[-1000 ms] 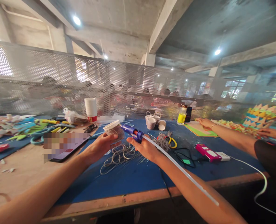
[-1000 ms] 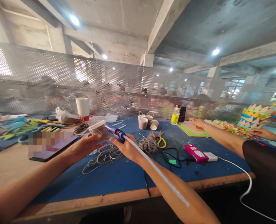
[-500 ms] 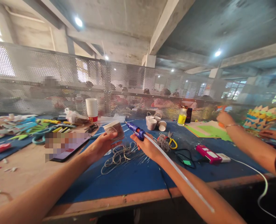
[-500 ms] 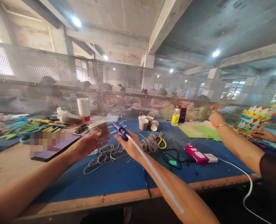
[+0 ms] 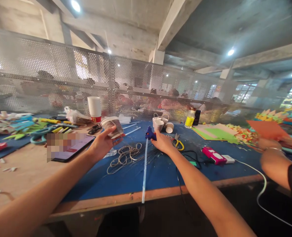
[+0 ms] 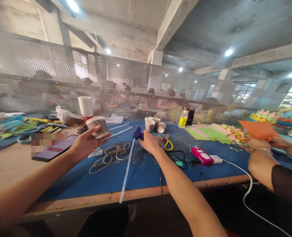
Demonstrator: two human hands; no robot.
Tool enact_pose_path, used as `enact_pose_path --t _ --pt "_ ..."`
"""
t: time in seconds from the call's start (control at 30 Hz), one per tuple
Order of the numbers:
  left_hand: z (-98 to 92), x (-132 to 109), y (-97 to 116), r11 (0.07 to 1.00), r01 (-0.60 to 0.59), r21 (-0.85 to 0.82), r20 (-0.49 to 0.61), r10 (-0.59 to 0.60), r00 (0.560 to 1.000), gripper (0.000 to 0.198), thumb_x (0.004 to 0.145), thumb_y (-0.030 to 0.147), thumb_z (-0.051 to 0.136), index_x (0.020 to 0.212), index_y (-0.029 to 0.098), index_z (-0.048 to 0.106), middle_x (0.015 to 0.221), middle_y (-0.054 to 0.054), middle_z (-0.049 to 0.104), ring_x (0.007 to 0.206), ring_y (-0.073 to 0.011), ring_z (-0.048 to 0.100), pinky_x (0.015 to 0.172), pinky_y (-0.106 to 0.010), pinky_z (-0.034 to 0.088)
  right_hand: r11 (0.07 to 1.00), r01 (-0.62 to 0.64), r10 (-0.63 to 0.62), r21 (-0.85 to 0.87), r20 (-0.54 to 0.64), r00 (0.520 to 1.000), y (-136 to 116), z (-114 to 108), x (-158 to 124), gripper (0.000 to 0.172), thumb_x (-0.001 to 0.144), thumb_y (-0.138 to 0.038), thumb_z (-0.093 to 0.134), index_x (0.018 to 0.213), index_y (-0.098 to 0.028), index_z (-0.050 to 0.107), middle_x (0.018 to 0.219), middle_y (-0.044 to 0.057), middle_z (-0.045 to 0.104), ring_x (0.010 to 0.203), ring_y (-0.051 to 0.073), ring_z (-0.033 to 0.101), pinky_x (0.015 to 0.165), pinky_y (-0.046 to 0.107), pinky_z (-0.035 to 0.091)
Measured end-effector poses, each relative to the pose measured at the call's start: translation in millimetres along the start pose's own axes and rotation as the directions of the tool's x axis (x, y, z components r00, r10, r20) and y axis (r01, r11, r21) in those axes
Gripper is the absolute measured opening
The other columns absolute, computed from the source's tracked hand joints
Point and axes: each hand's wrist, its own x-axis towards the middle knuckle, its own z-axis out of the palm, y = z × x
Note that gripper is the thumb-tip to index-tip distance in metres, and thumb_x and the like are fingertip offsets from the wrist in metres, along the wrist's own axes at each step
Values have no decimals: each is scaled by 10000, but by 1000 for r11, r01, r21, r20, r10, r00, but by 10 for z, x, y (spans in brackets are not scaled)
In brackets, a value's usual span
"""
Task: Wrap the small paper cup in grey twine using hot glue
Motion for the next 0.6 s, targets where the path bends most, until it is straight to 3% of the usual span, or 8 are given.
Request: enact_pose_path --t 0.1,0.23,0.6 --pt "-12 7 4 1000 -9 3 4 9 1000 158 815 224 764 960 208 704 873 -34 779 864 -252 772 755 -343 629 1000 18 -19 3 95 995 56 63 18 413 915 -333 580 1275 -136 534 1214 199 715 1117 344 698 869 363 490" --pt "-15 0 0 1000 2 17 24 -2 1000 150 831 208 734 979 196 715 904 -53 785 888 -257 772 740 -329 627 998 38 -45 41 192 980 105 135 48 498 881 -380 597 1300 -117 541 1237 205 705 1146 350 686 882 358 491" --pt "17 -18 -76 989 67 132 31 -72 997 135 855 181 680 966 141 746 959 -107 781 857 -230 758 702 -292 611 995 96 -103 39 260 960 118 61 11 489 866 -327 586 1318 -142 606 1361 178 626 1226 328 620 984 368 466"
